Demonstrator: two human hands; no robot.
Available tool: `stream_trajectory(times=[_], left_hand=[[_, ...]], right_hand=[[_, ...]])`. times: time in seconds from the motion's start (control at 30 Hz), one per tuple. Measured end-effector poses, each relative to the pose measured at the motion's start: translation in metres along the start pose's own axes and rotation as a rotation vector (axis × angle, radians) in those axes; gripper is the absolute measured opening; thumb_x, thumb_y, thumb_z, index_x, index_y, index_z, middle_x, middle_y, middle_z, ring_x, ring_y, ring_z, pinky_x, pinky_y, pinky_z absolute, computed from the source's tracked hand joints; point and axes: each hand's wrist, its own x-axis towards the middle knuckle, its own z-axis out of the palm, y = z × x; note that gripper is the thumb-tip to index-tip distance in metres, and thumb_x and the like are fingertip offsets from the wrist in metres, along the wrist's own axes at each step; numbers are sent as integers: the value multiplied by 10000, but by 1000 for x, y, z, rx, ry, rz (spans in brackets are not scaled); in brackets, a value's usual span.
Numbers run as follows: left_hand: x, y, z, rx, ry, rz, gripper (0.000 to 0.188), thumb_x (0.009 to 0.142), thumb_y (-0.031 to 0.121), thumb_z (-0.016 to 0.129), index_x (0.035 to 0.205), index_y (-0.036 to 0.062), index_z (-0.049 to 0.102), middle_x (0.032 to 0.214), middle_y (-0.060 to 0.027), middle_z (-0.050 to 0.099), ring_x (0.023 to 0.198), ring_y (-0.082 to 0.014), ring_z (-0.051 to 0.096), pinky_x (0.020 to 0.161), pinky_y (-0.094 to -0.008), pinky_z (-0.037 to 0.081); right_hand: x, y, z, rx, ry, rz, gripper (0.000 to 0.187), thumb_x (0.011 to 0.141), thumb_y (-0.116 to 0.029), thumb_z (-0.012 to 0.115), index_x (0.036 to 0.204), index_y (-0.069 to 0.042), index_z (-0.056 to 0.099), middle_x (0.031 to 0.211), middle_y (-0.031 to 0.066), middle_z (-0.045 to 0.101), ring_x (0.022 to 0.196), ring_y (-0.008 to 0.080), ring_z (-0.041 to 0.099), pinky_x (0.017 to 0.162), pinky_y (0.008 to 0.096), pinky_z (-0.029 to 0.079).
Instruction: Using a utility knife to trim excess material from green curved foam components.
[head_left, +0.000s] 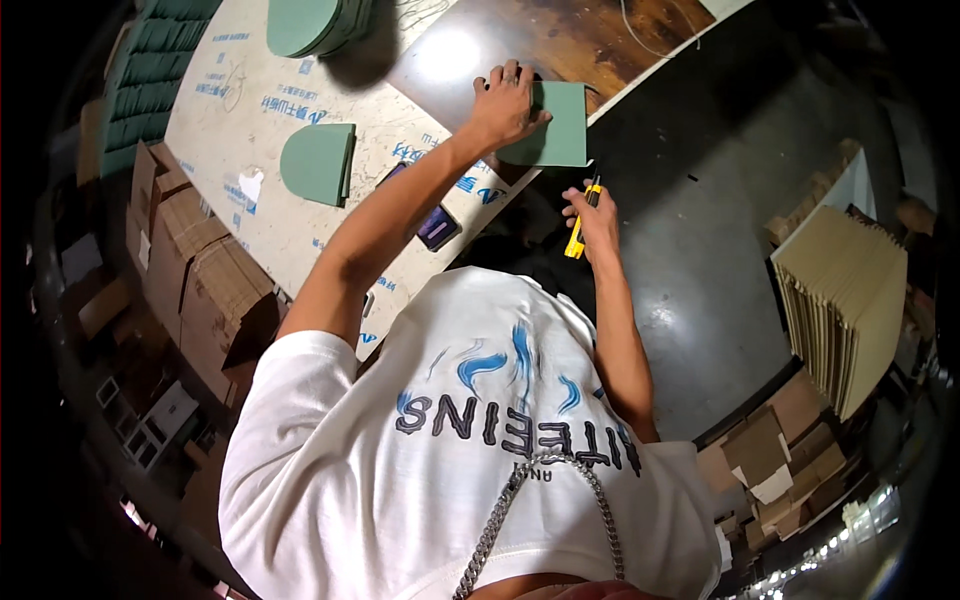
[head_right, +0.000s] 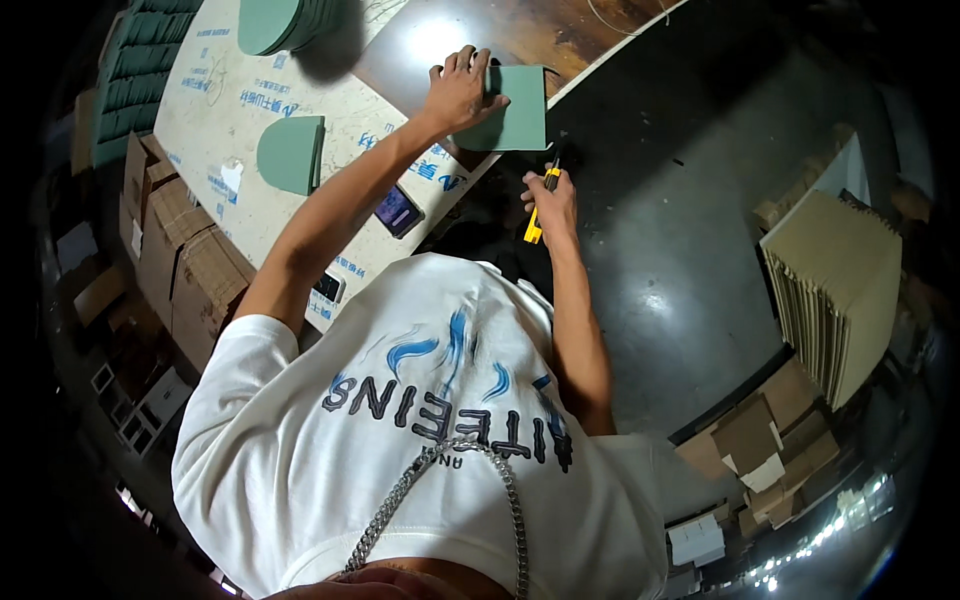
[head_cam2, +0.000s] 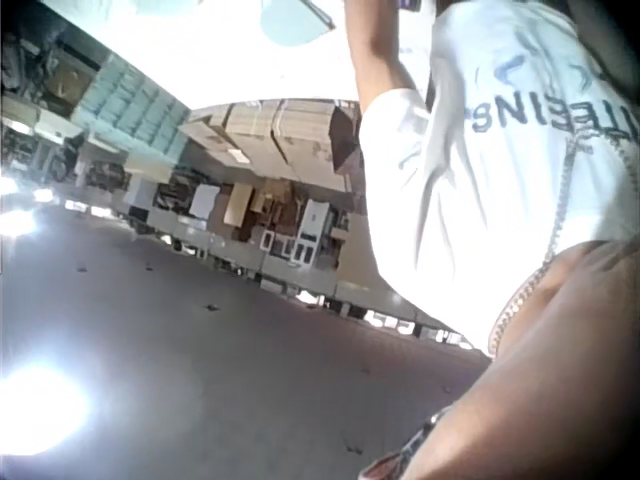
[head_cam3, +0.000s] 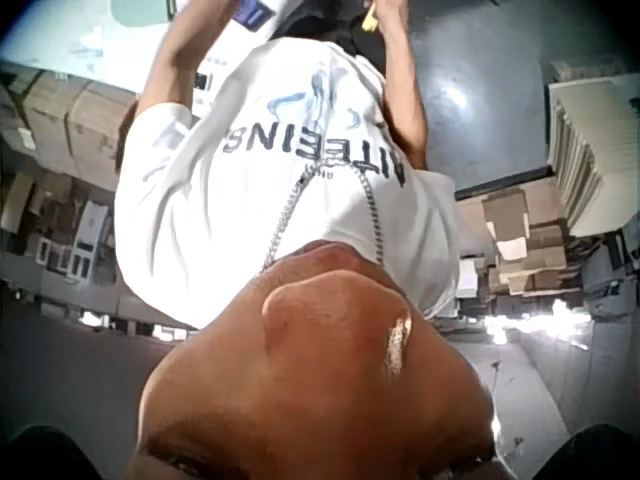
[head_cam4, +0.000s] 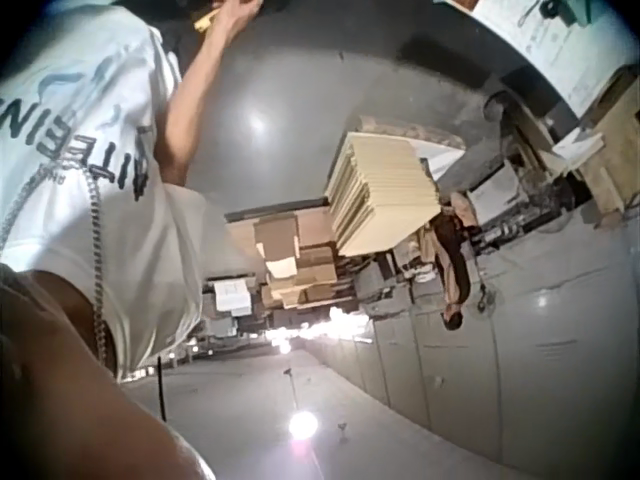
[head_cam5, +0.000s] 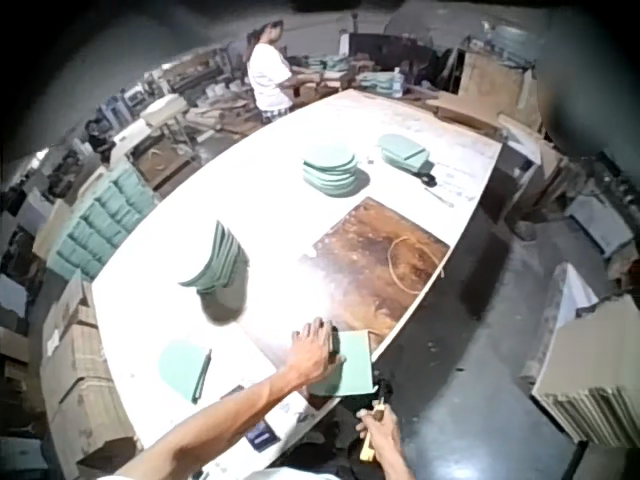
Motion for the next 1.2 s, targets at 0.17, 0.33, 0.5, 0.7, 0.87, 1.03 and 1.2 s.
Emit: stream_trajectory(times=[0.17, 0.33, 0.5, 0.7, 0.87, 1.03, 1.2], left_hand=[[-4, 28, 39, -84, 274, -61, 688, 931, 516, 540, 1400, 24, 430, 1399, -178, 459, 1327, -347, 378, 1051, -622, 224], [-10, 33, 37, -144, 283, -36, 631, 971, 498, 492, 1381, 20, 448, 1397, -182, 461, 1349, -339, 359, 1062, -615, 189], [-10, 35, 34, -165, 273, -20, 625, 971, 492, 497, 1369, 15, 430, 1371, -190, 457, 1333, -347, 362, 1054, -616, 183], [-7, 35, 38, -153, 244, -9, 619, 974, 485, 494, 1363, 9, 424, 1382, -203, 444, 1345, -365, 340, 1056, -625, 172], [-7, 32, 39, -144, 235, -8, 607, 988, 476, 472, 1368, 8, 405, 1394, -220, 426, 1358, -374, 322, 1067, -616, 158], [-6, 33, 28, -134, 233, -25, 609, 946, 473, 528, 1319, -2, 449, 1358, -193, 441, 1337, -354, 337, 1055, -621, 177], [-3, 39, 41, -169, 247, -34, 660, 950, 516, 499, 1350, -8, 469, 1410, -211, 435, 1341, -383, 357, 1084, -658, 150]], right_hand=[[-19, -22, -17, -70, -1, -32, 275, 957, -155, 597, 1120, 58, 537, 894, 141, 675, 766, 209, 720, 563, 310, 578], [-18, -80, -8, -625, -113, 66, 294, 966, -153, 493, 1099, 109, 487, 728, 201, 674, 549, 283, 701, 530, 357, 581], [-9, -92, -3, -698, -184, 254, 332, 927, -147, 441, 1076, 144, 495, 742, 270, 678, 565, 309, 709, 590, 391, 589], [-13, -103, -1, -730, -246, 348, 342, 929, -145, 432, 1089, 147, 509, 758, 280, 682, 590, 329, 714, 605, 397, 590], [-10, -102, 2, -820, -252, 383, 333, 956, -150, 437, 1106, 140, 501, 771, 275, 689, 615, 342, 718, 615, 421, 594], [6, -60, 7, -830, -289, 372, 298, 959, -150, 476, 1010, 135, 543, 734, 268, 680, 599, 350, 709, 595, 440, 586], [9, 79, 3, -610, -23, 289, 204, 929, -118, 630, 1063, 18, 560, 675, 167, 651, 465, 267, 614, 461, 387, 514]])
